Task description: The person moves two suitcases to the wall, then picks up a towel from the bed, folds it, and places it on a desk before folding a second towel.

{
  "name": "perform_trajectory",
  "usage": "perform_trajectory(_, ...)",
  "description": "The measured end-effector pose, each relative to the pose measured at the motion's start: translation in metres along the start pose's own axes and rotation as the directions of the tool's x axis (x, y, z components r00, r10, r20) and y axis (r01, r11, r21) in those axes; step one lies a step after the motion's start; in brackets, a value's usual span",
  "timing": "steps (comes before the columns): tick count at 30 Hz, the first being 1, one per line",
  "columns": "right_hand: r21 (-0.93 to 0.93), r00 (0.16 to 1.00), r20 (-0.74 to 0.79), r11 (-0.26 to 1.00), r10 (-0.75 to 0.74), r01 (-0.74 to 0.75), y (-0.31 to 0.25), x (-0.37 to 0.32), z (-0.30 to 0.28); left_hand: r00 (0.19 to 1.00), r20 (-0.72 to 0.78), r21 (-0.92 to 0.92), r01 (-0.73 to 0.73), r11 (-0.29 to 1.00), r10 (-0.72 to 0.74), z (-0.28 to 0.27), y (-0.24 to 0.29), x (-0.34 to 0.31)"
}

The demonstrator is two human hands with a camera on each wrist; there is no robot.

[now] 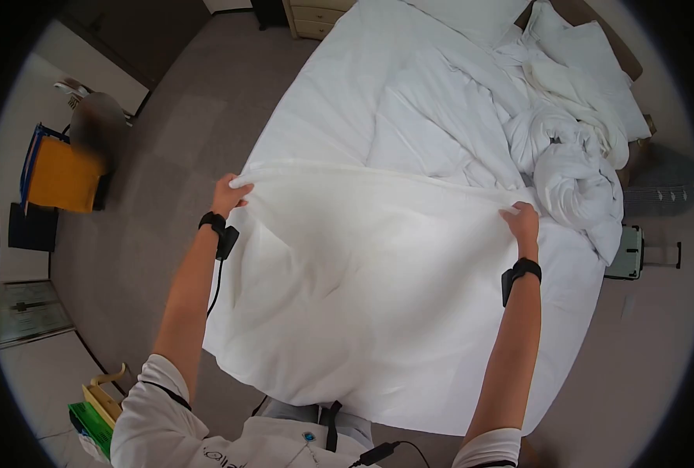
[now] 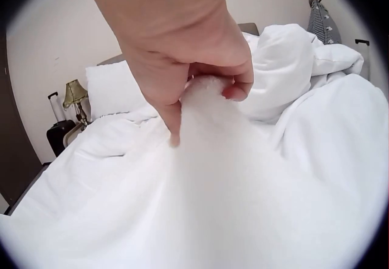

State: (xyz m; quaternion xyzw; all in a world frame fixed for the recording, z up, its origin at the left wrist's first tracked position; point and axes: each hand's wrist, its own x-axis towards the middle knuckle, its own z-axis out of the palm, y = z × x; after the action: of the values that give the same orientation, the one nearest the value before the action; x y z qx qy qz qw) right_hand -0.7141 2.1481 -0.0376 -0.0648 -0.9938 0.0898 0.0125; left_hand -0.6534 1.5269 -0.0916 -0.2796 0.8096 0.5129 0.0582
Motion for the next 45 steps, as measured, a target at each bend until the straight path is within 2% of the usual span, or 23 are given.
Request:
perform_trajectory(2,0.066,0.996,0.048,0.995,0.069,-0.072,-0.002,0.014,0.014,0.997,-0.052,0.002,-0.054,0.999,0.054,-0.001,-0.003,0.014)
perform_trajectory(4,0.04,0.997,0.023,0.996,0.08,-0.08,0.0,0.025,0.028,0.99,-0.095,0.034,-0.099,0.995,0.102,0.002,-0.003,0.028)
perform_trajectory(7,-0.024,0.994,-0.034,0.994,0.101,-0.102,-0.005,0.038,0.046,0.988,-0.132,0.088,-0.066,0.994,0.077,0.015,-0.006,0.05)
perform_trajectory(10,-0.059,0.989,-0.096,0.991,0.113,-0.118,0.001,0.05,0.068,0.876,-0.198,0.348,-0.358,0.867,0.441,0.029,-0.046,0.085)
perform_trajectory(13,-0.073,0.982,-0.122,0.986,0.142,-0.152,-0.001,0.055,0.08,0.788,-0.288,0.539,-0.336,0.772,0.544,0.039,-0.065,0.102)
perform_trajectory(16,-0.075,0.979,-0.15,0.986,0.137,-0.15,-0.001,0.064,0.092,0.924,-0.229,0.573,-0.125,0.81,0.305,0.04,-0.025,0.09)
perform_trajectory(19,-0.144,0.974,-0.164,0.974,0.153,-0.178,0.011,0.065,0.113,0.931,-0.192,0.726,-0.078,0.683,0.31,0.049,-0.03,0.099)
perform_trajectory(22,-0.221,0.982,-0.068,0.957,0.178,-0.189,0.001,0.063,0.114,0.945,-0.213,0.729,-0.014,0.684,0.247,0.056,-0.048,0.107)
perform_trajectory(25,-0.262,0.992,-0.042,0.957,0.12,-0.127,0.005,0.066,0.117,0.945,-0.215,0.697,-0.029,0.717,0.247,0.054,-0.049,0.108)
perform_trajectory(28,-0.297,0.992,-0.03,0.947,0.122,-0.125,0.009,0.065,0.119,0.953,-0.209,0.584,-0.059,0.81,0.22,0.044,-0.052,0.099)
perform_trajectory(31,-0.359,0.985,0.024,0.922,0.168,-0.149,0.0,0.063,0.116,0.985,-0.097,0.666,-0.045,0.744,0.146,0.032,-0.064,0.102)
perform_trajectory(34,-0.324,0.995,-0.007,0.941,0.096,-0.093,-0.026,0.052,0.105,0.981,-0.127,0.504,-0.063,0.862,0.146,0.031,-0.067,0.108)
perform_trajectory(37,-0.3,0.996,-0.03,0.951,-0.09,0.077,-0.019,0.045,0.116,0.975,-0.162,0.243,-0.113,0.964,0.155,0.035,-0.077,0.128)
perform_trajectory(40,-0.42,0.99,0.142,0.907,0.02,0.042,-0.01,0.049,0.118,0.987,0.054,0.008,0.148,0.989,-0.149,0.033,-0.024,0.113)
perform_trajectory(43,-0.49,0.993,0.113,0.871,0.034,0.026,-0.019,0.051,0.102,0.936,0.214,-0.242,0.328,0.913,-0.28,0.029,-0.028,0.121)
perform_trajectory(45,-0.517,0.987,0.121,0.856,0.106,-0.029,-0.026,0.052,0.078,0.971,0.125,0.089,0.192,0.977,-0.202,0.021,-0.027,0.118)
